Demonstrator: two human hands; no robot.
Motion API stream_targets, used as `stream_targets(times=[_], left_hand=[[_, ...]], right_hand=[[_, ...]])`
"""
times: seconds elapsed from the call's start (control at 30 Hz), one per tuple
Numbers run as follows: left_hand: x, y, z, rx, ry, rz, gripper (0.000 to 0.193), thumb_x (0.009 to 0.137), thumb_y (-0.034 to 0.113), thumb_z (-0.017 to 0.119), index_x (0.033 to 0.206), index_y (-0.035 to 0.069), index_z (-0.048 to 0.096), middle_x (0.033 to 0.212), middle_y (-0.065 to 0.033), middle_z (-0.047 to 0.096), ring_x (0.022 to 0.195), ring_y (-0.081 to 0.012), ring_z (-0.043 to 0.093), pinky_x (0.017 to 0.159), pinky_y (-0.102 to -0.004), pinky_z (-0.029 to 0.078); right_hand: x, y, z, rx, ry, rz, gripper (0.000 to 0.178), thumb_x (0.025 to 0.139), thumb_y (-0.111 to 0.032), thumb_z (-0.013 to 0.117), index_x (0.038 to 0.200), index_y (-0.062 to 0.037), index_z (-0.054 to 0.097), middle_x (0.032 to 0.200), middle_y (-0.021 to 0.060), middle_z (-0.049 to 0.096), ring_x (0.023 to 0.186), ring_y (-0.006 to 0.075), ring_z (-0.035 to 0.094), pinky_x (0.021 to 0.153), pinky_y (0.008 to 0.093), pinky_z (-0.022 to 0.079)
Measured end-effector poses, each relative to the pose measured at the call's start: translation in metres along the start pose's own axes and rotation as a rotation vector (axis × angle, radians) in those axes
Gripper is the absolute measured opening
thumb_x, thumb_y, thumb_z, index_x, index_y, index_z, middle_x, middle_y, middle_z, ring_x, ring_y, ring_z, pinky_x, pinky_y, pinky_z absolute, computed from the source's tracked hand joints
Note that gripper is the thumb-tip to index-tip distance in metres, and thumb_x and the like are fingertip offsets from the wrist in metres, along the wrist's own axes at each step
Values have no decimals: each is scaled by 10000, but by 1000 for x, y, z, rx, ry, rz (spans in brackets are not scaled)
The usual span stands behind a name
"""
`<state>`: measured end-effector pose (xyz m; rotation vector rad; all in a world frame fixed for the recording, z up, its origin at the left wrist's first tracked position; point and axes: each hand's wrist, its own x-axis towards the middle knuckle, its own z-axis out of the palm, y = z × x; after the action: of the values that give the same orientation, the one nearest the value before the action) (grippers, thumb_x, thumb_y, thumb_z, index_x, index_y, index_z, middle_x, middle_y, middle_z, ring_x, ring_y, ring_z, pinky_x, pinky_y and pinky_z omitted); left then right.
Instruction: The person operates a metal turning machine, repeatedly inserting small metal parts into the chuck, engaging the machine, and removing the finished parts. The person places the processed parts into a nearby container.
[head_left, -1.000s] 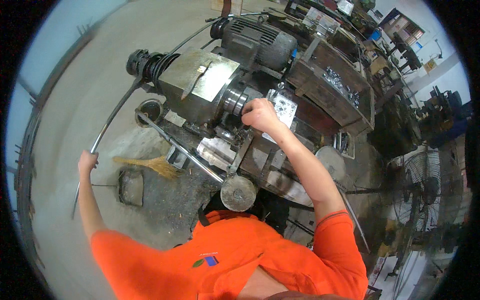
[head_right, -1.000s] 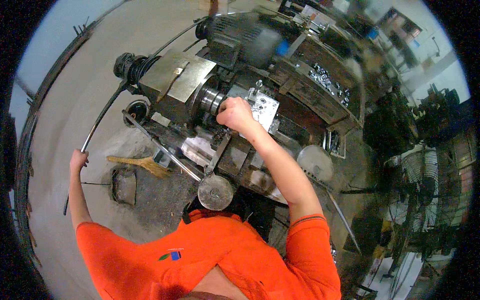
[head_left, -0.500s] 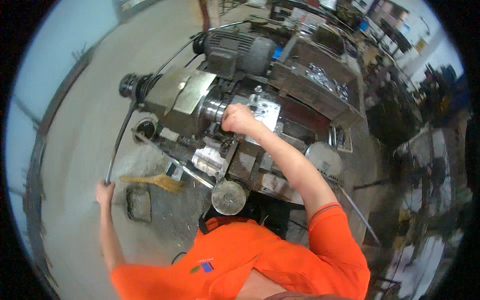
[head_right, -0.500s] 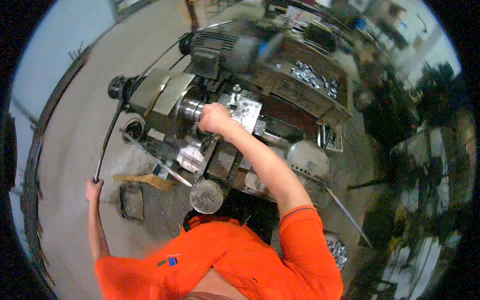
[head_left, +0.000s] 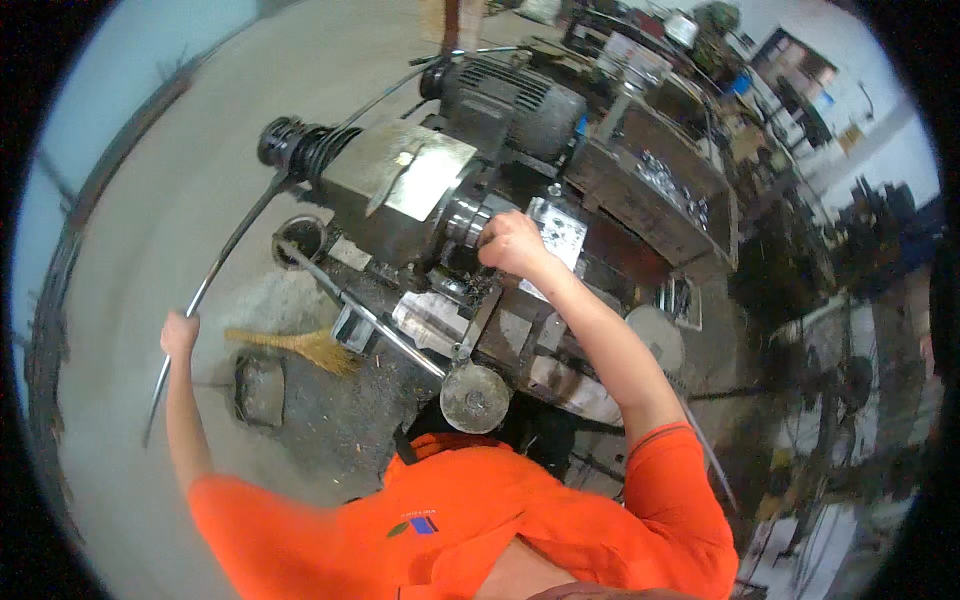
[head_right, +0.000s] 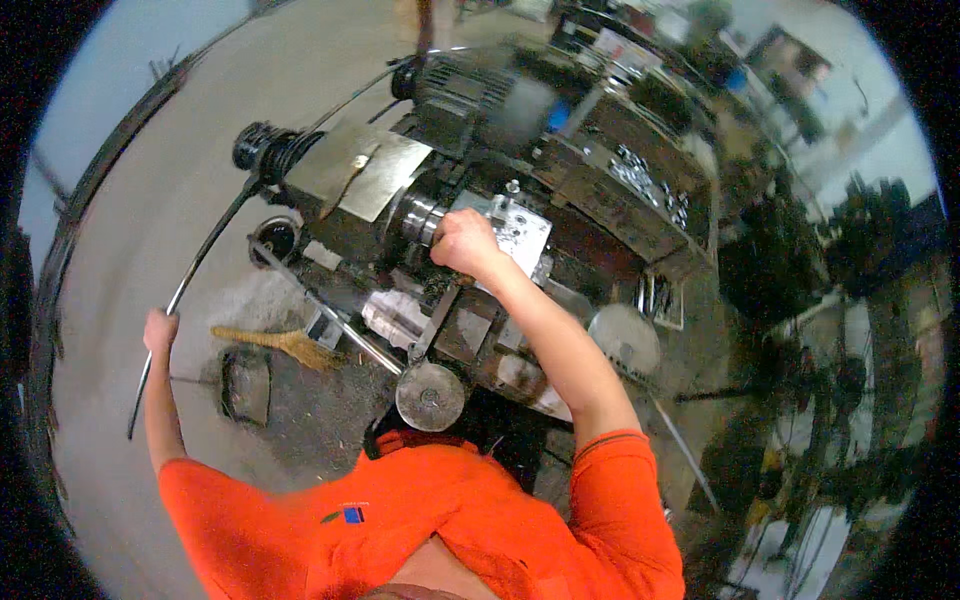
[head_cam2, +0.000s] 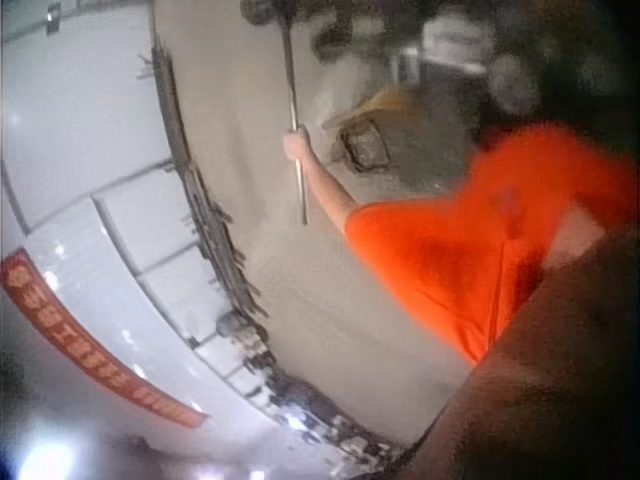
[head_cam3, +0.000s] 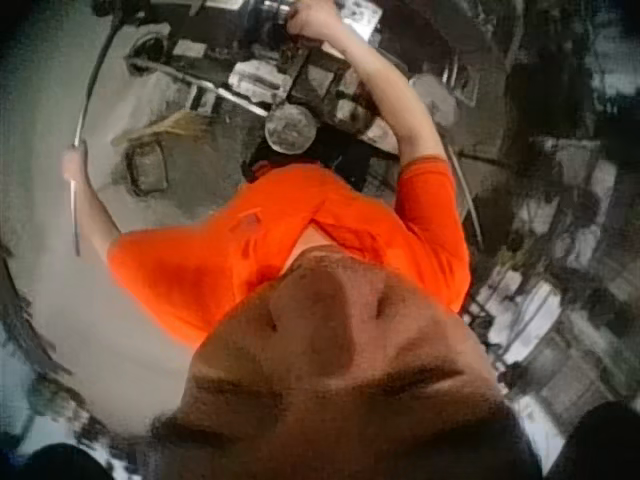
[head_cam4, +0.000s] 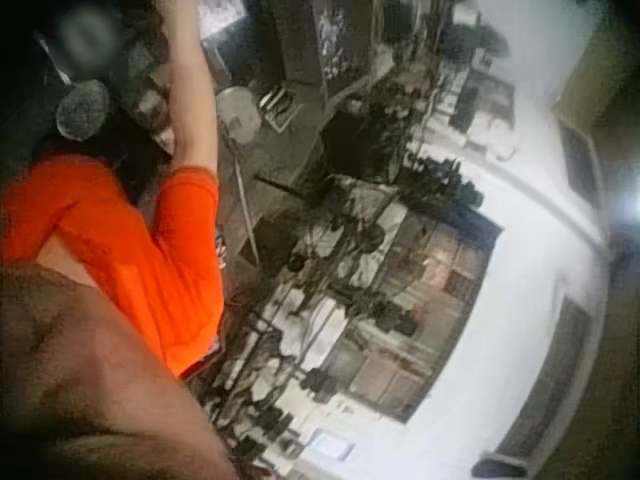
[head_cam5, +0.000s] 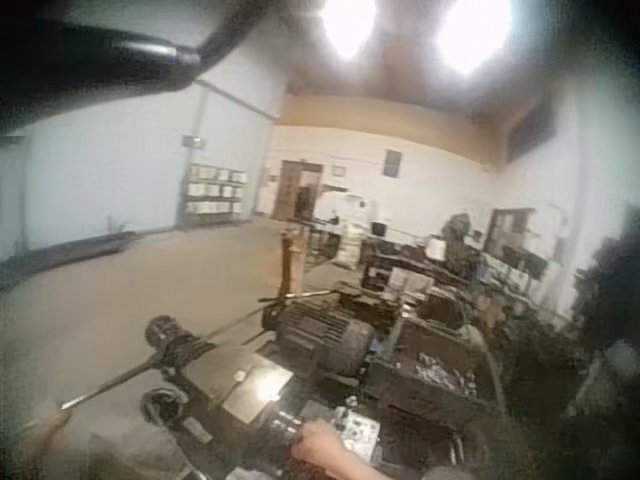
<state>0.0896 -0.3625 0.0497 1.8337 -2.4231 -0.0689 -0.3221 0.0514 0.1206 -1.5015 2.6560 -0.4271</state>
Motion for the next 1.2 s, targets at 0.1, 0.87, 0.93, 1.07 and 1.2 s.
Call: stream_targets(times=[0.1, 0.87, 0.93, 1.07, 1.2], left_hand=[[-52, 7, -9, -50, -41, -39, 365, 734, 362, 583, 938, 69, 659, 909, -179, 648, 881, -374, 608, 770, -444, 475], [-73, 98, 10, -912, -496, 306, 169, 747, 97, 610, 826, -40, 550, 590, -80, 531, 468, -190, 560, 422, -314, 473], [-74, 94, 19, -945, -447, 305, 178, 750, 105, 615, 813, -46, 545, 582, -74, 523, 453, -183, 552, 413, -322, 480], [-65, 92, 32, -970, -442, 347, 173, 773, 112, 621, 806, -40, 546, 582, -68, 514, 443, -180, 545, 393, -319, 479], [-65, 87, 25, -982, -446, 348, 195, 787, 130, 625, 827, -42, 543, 583, -70, 516, 450, -184, 549, 395, -320, 482]], right_hand=[[3, -3, 0, 65, 15, -35, 223, 533, -182, 586, 702, -99, 706, 720, 164, 634, 725, 336, 615, 694, 388, 504], [-82, 100, -111, -5, 219, 177, 236, 568, -255, 614, 719, -101, 709, 735, 157, 646, 725, 333, 632, 715, 378, 512], [-96, 127, -136, 15, 300, 329, 255, 564, -263, 609, 744, -118, 717, 750, 157, 651, 722, 331, 632, 718, 379, 512], [-103, 195, -157, -127, 463, 564, 350, 563, -241, 618, 878, -119, 711, 877, 187, 651, 858, 333, 620, 800, 360, 499], [-105, 213, -135, -217, 369, 743, 581, 593, -220, 631, 1171, -186, 594, 1179, 145, 548, 1158, 334, 454, 1003, 441, 342]])
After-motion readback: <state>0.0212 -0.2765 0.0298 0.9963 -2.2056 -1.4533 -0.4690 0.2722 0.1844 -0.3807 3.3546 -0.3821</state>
